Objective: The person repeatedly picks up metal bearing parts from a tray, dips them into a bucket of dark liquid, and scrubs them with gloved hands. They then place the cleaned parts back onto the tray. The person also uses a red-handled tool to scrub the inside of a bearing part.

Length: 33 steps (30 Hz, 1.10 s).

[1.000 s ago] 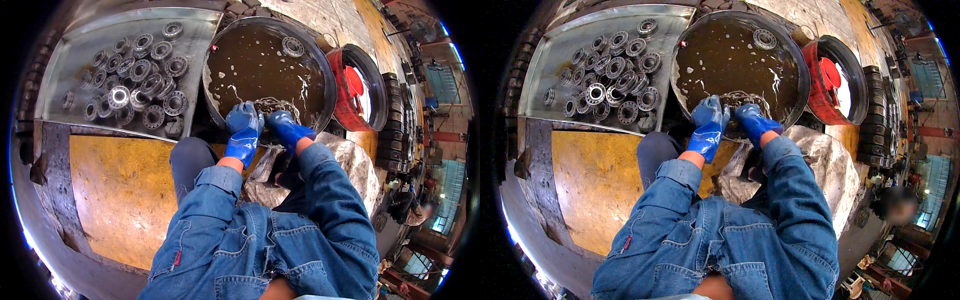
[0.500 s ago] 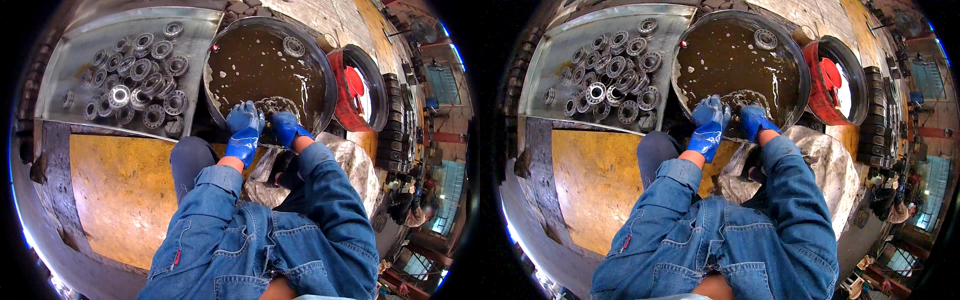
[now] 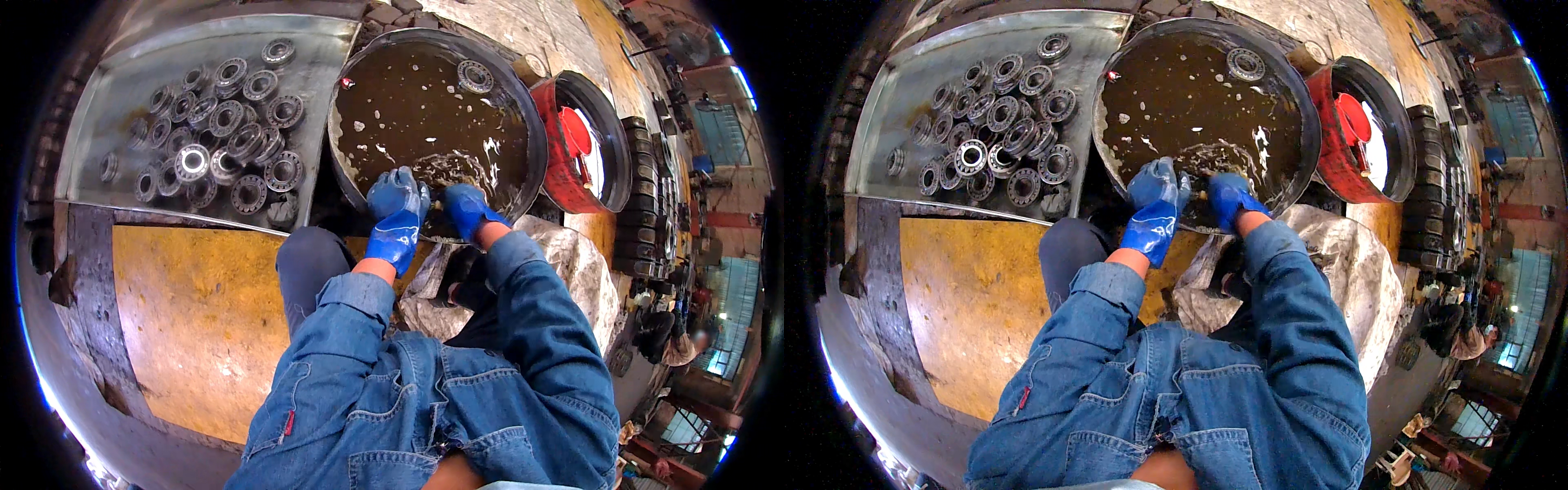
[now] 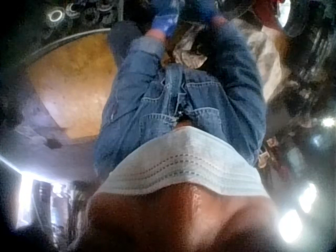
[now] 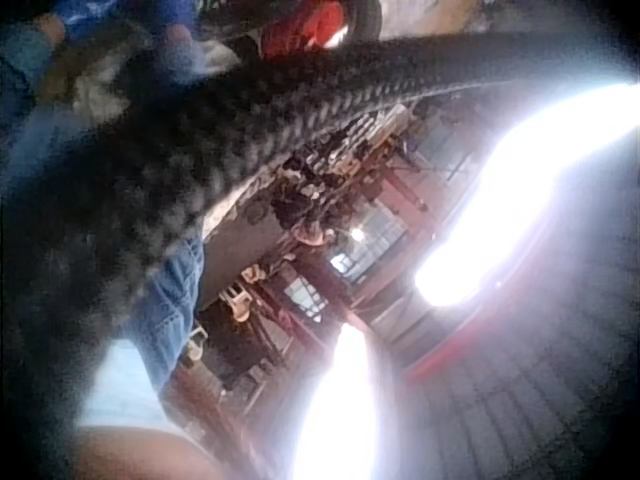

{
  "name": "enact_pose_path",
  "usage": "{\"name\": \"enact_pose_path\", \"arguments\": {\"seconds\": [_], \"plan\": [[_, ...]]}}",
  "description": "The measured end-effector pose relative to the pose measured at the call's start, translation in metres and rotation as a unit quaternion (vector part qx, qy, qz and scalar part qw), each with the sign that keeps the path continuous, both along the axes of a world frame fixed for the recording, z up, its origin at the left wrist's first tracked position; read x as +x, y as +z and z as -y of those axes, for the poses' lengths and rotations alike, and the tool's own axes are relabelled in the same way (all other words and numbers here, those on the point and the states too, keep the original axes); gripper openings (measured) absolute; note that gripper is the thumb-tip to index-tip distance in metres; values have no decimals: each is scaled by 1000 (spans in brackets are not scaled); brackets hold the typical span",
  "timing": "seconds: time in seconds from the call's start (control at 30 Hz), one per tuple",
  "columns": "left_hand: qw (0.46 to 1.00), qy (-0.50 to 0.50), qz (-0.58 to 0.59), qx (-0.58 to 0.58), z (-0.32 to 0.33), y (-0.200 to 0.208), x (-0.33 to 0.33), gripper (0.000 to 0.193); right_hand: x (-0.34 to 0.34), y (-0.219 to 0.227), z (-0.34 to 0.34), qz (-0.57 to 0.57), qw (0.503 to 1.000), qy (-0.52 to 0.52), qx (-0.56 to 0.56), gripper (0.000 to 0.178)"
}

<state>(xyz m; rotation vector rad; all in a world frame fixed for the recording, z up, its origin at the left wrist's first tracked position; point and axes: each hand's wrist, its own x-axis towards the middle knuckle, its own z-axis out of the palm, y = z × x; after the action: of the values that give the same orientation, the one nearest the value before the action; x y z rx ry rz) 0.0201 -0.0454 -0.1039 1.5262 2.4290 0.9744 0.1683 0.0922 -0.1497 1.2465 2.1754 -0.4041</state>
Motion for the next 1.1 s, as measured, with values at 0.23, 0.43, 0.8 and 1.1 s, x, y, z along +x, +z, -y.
{"name": "enact_pose_path", "arguments": {"seconds": [0.23,0.43,0.8,1.1], "plan": [[1000,-8,4,-9,1,-5,0,39,23,20,31,-159,986,7,41,36],[999,11,-7,-38,13,-11,-5,39,-22,56,44,-27,991,131,1,34],[1000,7,-13,-16,2,-16,1,38,-22,30,27,43,989,139,-20,31],[1000,-7,15,-10,-3,-5,2,36,51,-29,6,-261,965,-19,-18,36]]}}
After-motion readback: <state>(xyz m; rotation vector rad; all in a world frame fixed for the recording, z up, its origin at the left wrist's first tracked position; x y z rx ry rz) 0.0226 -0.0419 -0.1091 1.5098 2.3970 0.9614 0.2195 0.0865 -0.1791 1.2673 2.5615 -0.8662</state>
